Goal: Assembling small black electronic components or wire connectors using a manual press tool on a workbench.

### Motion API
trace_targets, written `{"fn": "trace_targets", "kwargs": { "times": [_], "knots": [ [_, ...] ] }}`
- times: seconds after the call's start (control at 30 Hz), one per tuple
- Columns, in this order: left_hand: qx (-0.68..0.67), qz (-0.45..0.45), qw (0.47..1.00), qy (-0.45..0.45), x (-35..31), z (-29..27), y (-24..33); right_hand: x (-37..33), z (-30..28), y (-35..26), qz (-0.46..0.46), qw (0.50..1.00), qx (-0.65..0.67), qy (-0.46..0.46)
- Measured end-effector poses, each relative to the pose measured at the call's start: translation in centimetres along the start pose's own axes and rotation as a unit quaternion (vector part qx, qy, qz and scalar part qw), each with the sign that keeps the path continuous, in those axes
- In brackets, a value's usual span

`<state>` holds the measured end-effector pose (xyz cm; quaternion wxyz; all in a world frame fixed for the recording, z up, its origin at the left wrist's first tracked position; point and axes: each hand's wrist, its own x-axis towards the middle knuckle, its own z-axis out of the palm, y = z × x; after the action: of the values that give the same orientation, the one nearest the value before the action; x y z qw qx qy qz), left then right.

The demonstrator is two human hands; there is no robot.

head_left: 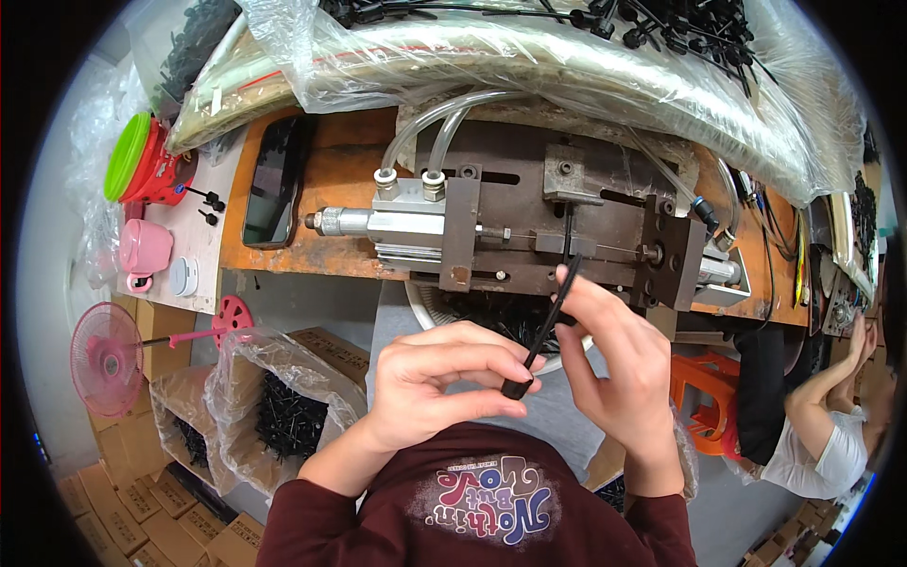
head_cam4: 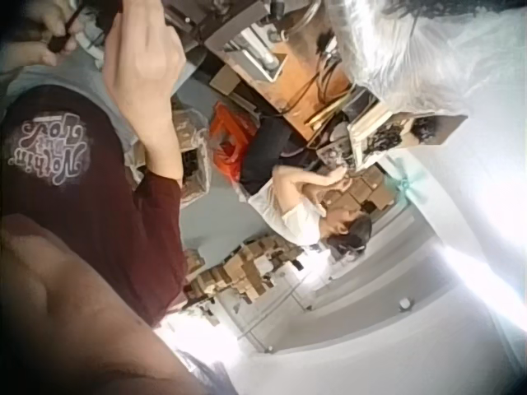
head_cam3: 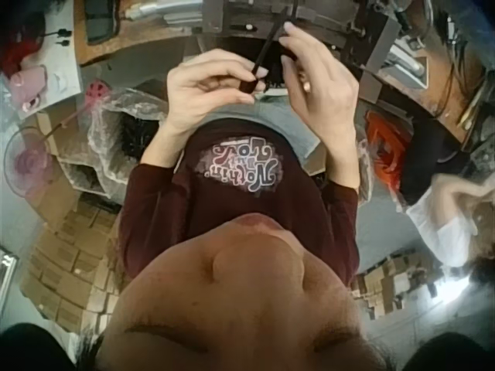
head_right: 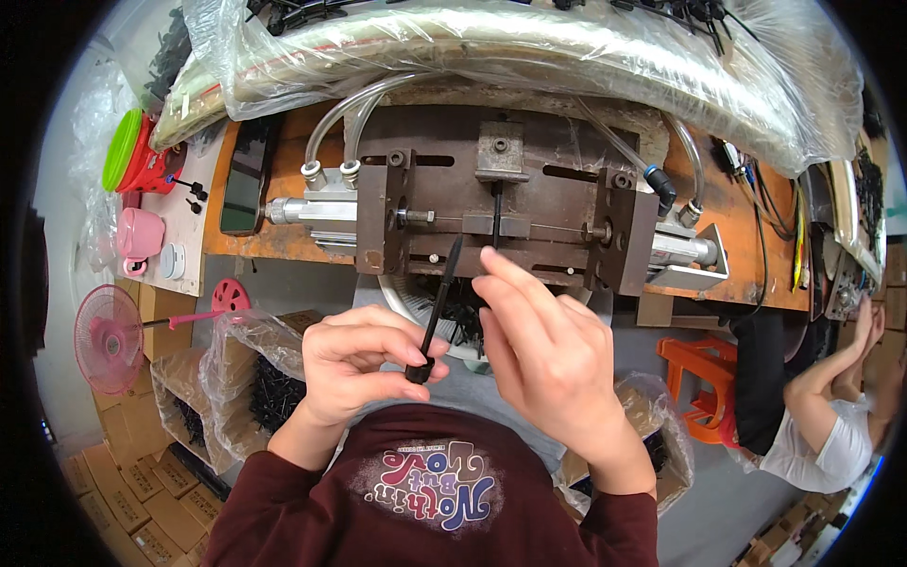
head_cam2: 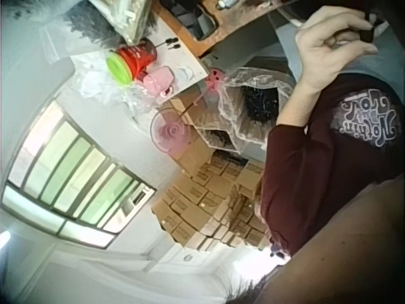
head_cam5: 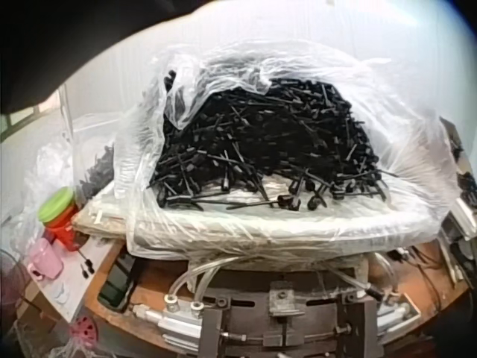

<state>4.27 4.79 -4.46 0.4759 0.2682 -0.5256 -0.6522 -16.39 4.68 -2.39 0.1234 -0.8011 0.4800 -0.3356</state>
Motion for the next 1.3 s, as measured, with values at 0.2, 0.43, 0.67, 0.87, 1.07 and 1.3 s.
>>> {"fn": "trace_targets", "kwargs": {
  "times": [0.2,0.43,0.67,0.87,1.07,1.3],
  "knots": [
    [0.101,0.011,0.994,-0.034,-0.3,0.1,0.5,0.6,-0.6,-2.1,0.254,0.817,0.513,0.074],
    [0.326,0.224,0.918,-0.021,0.3,1.8,1.2,1.2,0.2,-3.1,0.271,0.770,0.553,0.169],
    [0.278,0.294,0.901,-0.156,-1.9,3.7,1.4,3.2,-3.2,1.6,0.103,0.664,0.660,0.337],
    [0.490,0.330,0.802,0.091,0.5,-3.9,7.6,3.1,-4.8,-2.0,0.065,0.775,0.512,0.366],
    [0.615,0.527,0.460,0.364,12.4,-14.1,24.0,1.1,-0.5,-2.7,0.188,0.763,0.444,0.431],
    [0.514,0.493,0.529,0.461,11.8,-18.3,24.8,-3.3,0.7,-2.7,0.215,0.796,0.419,0.379]
  ]
}}
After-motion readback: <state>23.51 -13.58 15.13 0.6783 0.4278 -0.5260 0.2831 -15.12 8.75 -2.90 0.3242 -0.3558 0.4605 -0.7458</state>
